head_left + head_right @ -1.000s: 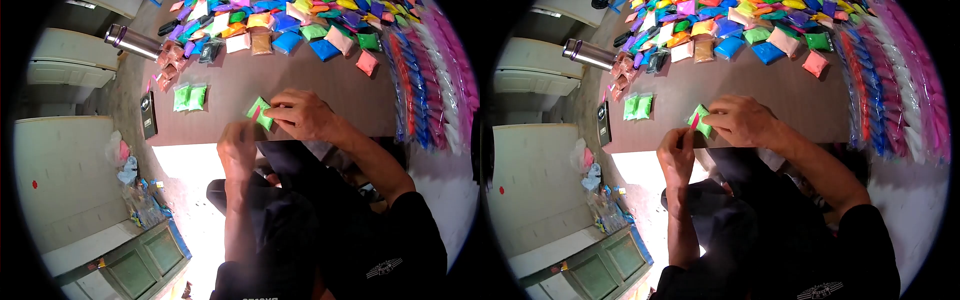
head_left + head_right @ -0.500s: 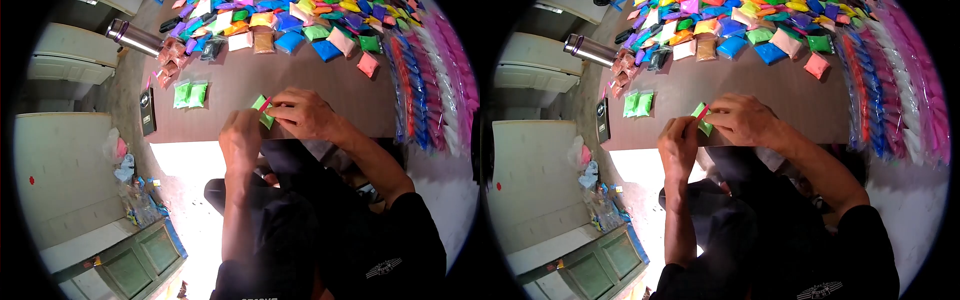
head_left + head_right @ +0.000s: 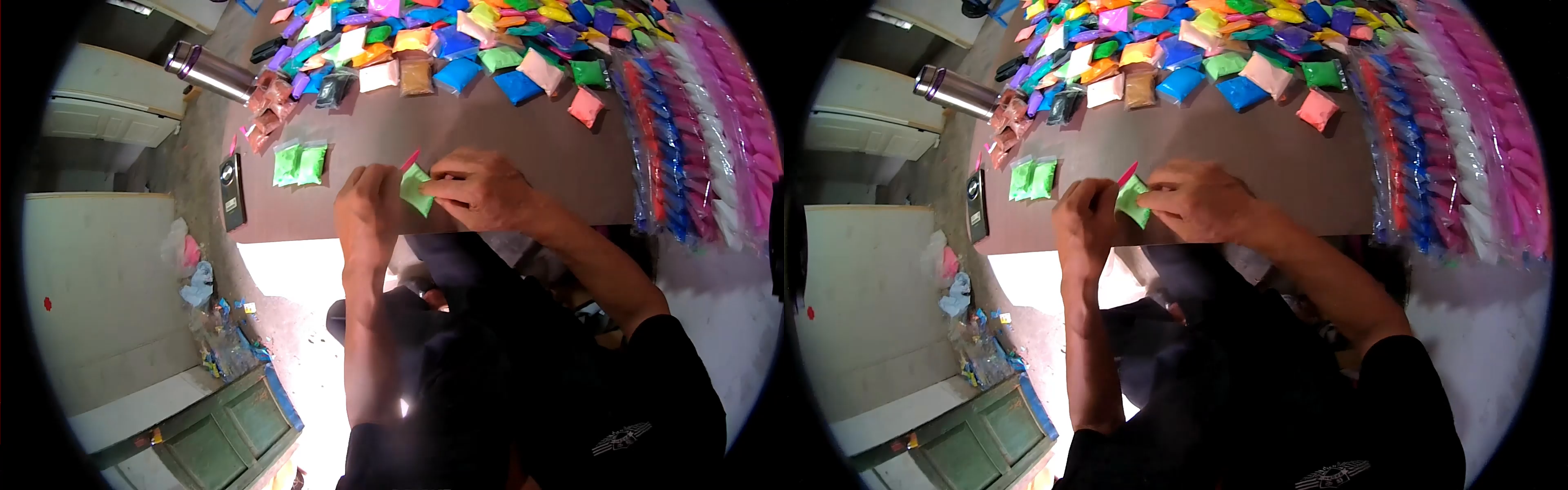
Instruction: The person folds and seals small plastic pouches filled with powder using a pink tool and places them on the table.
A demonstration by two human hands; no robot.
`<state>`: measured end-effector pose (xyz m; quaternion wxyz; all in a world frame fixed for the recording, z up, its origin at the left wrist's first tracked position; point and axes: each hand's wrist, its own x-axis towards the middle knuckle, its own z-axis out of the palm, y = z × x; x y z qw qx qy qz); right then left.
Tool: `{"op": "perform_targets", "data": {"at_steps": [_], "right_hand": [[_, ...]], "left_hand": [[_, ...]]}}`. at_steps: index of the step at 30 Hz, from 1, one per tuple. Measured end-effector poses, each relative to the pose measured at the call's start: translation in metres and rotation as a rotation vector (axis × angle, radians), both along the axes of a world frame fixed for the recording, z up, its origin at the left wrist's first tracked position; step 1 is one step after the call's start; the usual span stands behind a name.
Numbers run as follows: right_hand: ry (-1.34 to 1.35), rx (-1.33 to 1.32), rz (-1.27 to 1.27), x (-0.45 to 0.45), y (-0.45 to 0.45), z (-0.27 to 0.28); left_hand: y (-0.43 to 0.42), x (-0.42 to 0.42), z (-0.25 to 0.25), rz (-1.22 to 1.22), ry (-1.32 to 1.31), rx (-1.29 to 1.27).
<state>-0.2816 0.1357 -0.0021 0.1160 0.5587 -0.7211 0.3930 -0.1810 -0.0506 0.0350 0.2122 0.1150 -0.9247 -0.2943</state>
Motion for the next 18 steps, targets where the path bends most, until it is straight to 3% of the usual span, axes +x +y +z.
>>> {"op": "perform_targets", "data": {"at_steps": [6, 11, 18], "right_hand": [[0.003, -0.141, 0.055, -0.003, 0.000, -0.006], [-0.022, -0.033, -0.033, 0.005, 0.001, 0.000], [-0.016, -0.003, -0.032, 0.006, 0.002, 0.001]], "left_hand": [[0.000, 0.013, -0.029, -0.034, -0.004, 0.055], [-0.016, 0.007, -0.020, 0.022, -0.059, -0.006], [0.015, 0.034, -0.008, 0.052, -0.023, 0.204]]}}
